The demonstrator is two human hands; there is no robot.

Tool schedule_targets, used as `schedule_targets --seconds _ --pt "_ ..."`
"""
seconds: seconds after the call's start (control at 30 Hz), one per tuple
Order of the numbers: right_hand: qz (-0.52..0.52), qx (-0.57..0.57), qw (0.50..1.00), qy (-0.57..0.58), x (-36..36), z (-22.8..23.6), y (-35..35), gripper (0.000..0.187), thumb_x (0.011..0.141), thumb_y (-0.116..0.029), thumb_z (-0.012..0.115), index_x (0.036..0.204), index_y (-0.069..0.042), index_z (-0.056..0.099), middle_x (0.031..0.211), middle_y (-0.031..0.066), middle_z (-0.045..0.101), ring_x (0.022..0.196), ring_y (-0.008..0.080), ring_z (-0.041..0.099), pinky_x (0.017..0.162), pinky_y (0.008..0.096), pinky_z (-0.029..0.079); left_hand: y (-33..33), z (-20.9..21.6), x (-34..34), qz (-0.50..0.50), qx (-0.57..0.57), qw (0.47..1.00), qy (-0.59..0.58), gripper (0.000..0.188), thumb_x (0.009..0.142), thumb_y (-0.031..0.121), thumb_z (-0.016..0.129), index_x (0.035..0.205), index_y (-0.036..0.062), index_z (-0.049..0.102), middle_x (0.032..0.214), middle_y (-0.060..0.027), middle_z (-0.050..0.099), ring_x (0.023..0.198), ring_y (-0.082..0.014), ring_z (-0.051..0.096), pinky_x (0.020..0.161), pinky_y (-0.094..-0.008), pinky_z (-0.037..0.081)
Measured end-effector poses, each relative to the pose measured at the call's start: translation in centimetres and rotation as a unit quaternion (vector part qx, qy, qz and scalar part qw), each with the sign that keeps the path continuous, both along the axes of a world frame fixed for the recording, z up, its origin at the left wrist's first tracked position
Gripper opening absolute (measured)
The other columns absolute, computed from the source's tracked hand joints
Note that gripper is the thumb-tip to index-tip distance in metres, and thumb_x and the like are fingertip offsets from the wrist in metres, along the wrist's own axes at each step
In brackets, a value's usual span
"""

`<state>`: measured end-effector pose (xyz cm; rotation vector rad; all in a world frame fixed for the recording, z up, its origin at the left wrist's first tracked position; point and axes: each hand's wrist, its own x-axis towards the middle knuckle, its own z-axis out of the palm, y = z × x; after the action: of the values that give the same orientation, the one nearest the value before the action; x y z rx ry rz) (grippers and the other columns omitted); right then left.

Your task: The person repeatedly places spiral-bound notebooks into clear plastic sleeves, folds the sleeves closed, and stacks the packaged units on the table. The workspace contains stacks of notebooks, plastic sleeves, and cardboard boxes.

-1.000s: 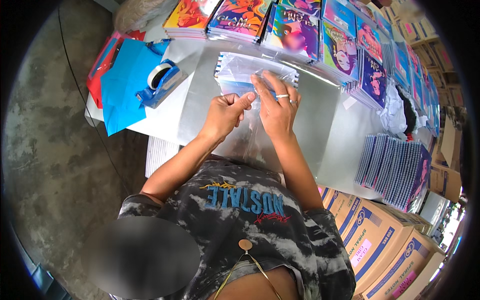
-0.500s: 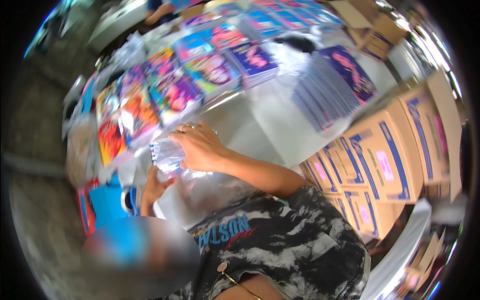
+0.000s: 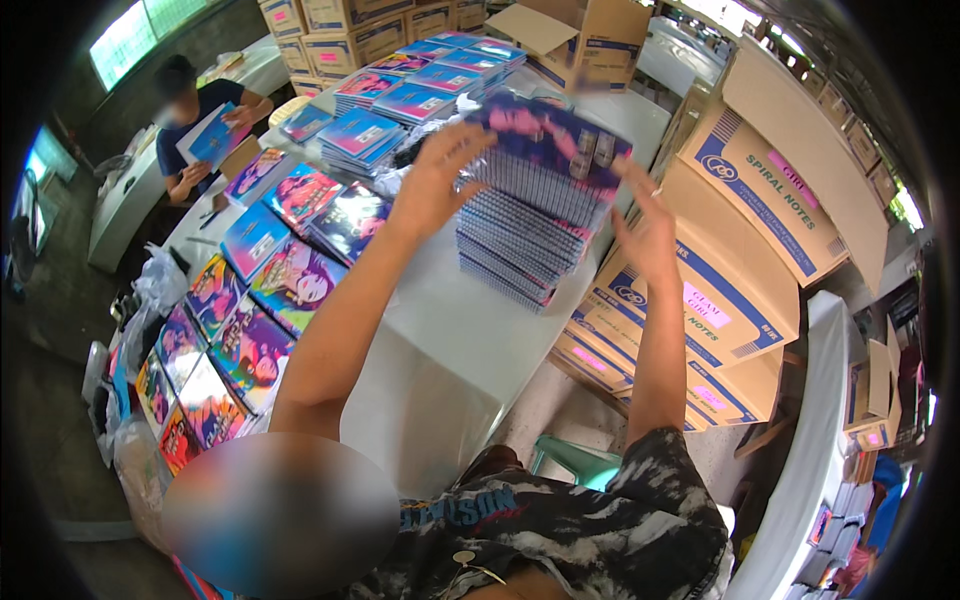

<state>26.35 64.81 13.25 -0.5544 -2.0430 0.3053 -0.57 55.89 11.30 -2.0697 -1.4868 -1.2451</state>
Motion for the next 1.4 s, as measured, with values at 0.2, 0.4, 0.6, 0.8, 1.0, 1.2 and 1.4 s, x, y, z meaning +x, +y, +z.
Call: schedule_targets --seconds 0.2,0.4,0.6,0.8,1.0,1.2,1.4 --pt "-0.057 0.064 0.996 -0.009 0.7 -3.9 0.0 0.052 0.068 0.005 0.056 0.120 0.000 0.052 0.122 0.0153 0.054 0.116 0.0310 0.049 0.099 0.0397 0.035 1.2 -4.0 -1.5 0.003 -0.010 0.999 -0.048 0.059 0.072 0.019 0.073 0.125 0.0073 0.049 0.129 -0.0125 0.047 0.124 -0.0332 0.039 0.102 -0.0415 0.033" --pt "0.102 0.088 0.985 0.106 -7.3 -11.4 -7.8 0.030 0.075 -0.007 0.059 0.105 -0.003 0.060 0.096 0.0091 0.060 0.094 0.0265 0.055 0.083 0.0371 0.042 -2.1 -16.0 -12.5 0.331 -0.165 0.929 -0.018 0.062 0.078 0.028 0.066 0.126 -0.0036 0.041 0.127 -0.0233 0.044 0.116 -0.0384 0.044 0.097 -0.0426 0.037" --pt "0.092 -0.234 0.968 0.026 -16.9 -16.2 -8.2 0.040 0.073 -0.007 0.065 0.112 0.000 0.056 0.113 0.0142 0.055 0.111 0.0286 0.048 0.096 0.0396 0.035 -5.7 -12.9 -7.6 0.256 -0.558 0.788 -0.047 0.033 0.083 0.015 0.055 0.112 0.0000 0.053 0.100 -0.0185 0.061 0.093 -0.0293 0.060 0.078 -0.0389 0.048" --pt "0.198 -0.534 0.818 -0.075 -15.0 -13.8 -7.4 0.038 0.074 -0.010 0.072 0.106 0.002 0.057 0.096 0.0093 0.063 0.089 0.0152 0.058 0.082 0.0290 0.046 -14.5 -8.6 -11.5 -0.016 -0.264 0.835 -0.483 0.047 0.079 0.031 0.065 0.112 -0.0011 0.056 0.106 -0.0195 0.060 0.101 -0.0321 0.057 0.090 -0.0381 0.042" --pt "0.115 -0.455 0.883 -0.028 -10.5 -13.5 -10.8 0.027 0.079 -0.011 0.069 0.099 0.003 0.060 0.086 0.0060 0.064 0.076 0.0092 0.055 0.072 0.0243 0.046 -15.8 -24.8 -12.2 0.526 -0.253 0.796 0.159 0.060 0.080 0.026 0.059 0.131 0.0021 0.038 0.130 -0.0235 0.041 0.118 -0.0372 0.042 0.097 -0.0465 0.036" --pt "0.115 -0.444 0.885 0.076 -6.0 -10.6 -13.7 0.028 0.084 -0.011 0.063 0.105 0.007 0.055 0.095 0.0076 0.061 0.084 0.0142 0.054 0.080 0.0263 0.043 -20.1 -14.7 -11.0 0.483 -0.224 0.772 -0.346 0.027 0.087 0.019 0.054 0.109 0.0037 0.057 0.090 -0.0128 0.066 0.076 -0.0275 0.063 0.064 -0.0347 0.047" --pt "0.240 -0.582 0.776 0.022 -9.6 -14.5 -20.8 0.032 0.085 -0.014 0.061 0.111 0.003 0.053 0.101 0.0063 0.058 0.089 0.0130 0.052 0.083 0.0266 0.041 -35.5 -7.8 -7.0 0.022 0.271 0.607 -0.747 0.040 0.083 0.022 0.060 0.116 0.0011 0.051 0.116 -0.0107 0.056 0.104 -0.0221 0.055 0.093 -0.0390 0.042"
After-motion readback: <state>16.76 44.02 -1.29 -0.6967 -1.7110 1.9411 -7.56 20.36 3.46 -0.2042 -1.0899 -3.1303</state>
